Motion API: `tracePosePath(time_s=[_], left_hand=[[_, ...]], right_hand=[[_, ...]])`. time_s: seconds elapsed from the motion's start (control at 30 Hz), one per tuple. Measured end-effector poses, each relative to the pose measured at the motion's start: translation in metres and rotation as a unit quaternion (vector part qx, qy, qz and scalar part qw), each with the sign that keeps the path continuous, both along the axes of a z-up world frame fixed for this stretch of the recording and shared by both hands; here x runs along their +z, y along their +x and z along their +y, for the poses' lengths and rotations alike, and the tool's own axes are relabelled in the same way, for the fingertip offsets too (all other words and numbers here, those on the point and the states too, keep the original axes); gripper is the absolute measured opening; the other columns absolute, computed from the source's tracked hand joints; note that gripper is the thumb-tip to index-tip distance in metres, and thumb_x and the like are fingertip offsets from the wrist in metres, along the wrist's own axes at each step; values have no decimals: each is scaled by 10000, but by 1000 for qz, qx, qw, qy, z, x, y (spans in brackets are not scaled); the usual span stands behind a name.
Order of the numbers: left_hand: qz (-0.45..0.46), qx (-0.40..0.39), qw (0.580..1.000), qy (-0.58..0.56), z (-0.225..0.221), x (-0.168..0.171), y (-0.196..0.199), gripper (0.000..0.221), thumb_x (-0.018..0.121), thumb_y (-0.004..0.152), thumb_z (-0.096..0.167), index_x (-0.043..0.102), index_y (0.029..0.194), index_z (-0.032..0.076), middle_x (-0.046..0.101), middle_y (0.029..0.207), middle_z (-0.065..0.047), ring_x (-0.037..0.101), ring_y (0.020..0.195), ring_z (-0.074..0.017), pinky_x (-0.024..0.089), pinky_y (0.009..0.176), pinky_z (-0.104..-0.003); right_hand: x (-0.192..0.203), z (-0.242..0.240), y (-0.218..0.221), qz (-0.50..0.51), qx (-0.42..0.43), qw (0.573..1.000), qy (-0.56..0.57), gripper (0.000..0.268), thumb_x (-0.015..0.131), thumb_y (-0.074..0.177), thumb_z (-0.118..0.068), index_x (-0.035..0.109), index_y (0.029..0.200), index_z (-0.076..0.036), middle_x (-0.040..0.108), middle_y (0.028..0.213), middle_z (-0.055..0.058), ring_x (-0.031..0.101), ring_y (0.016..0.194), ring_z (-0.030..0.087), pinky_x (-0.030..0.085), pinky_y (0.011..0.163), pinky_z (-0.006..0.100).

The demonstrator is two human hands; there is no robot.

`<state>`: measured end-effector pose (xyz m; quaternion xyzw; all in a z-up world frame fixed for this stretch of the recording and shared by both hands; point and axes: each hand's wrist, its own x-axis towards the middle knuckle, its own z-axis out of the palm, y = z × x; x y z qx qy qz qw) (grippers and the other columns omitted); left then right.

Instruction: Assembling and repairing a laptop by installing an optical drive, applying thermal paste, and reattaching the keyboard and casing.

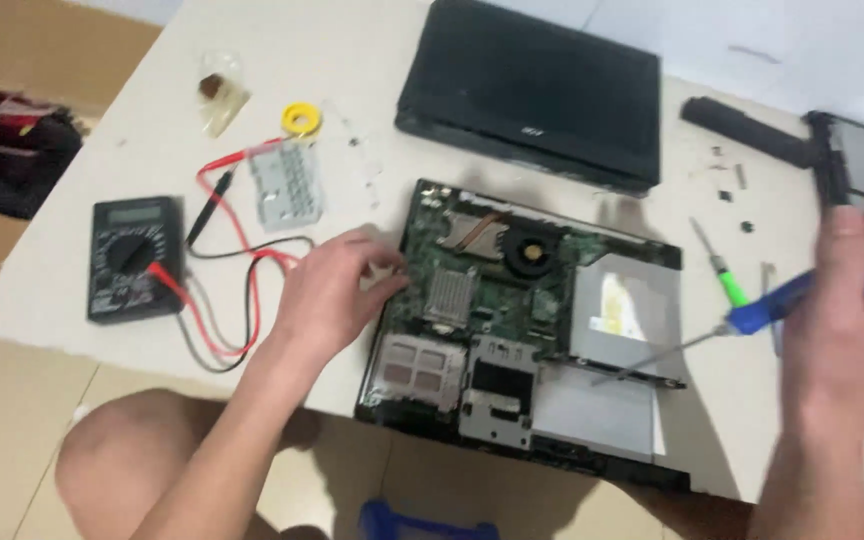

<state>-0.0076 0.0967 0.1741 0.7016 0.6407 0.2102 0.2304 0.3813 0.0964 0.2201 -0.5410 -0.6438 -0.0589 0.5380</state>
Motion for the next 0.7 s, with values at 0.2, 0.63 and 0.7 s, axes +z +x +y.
tracePosePath(time_s=[0.2,0.63,0.7], left_hand=[[27,19,999,-38,1,12,17,218,722,839,423,761,998,278,718,1049,98,687,887,-160,518,697,-418],[122,135,982,-55,11,-7,19,353,662,850,579,765,912,248,772,835,21,715,860,-219,508,709,-381],[128,146,978,-71,16,-11,22,356,638,850,603,780,974,301,784,840,17,726,899,-234,515,727,-386]], right_hand=[[9,10,96,303,-146,926,-170,177,492,995,-495,556,1051,-340,551,963,-173,451,747,-34,307,581,169],[-55,-54,86,118,-195,853,-470,285,518,960,-310,656,1111,-112,717,1022,94,624,1005,270,369,939,408],[-76,-57,91,-16,-236,891,-387,226,532,936,-290,641,1037,-121,710,917,145,649,853,367,442,739,474]])
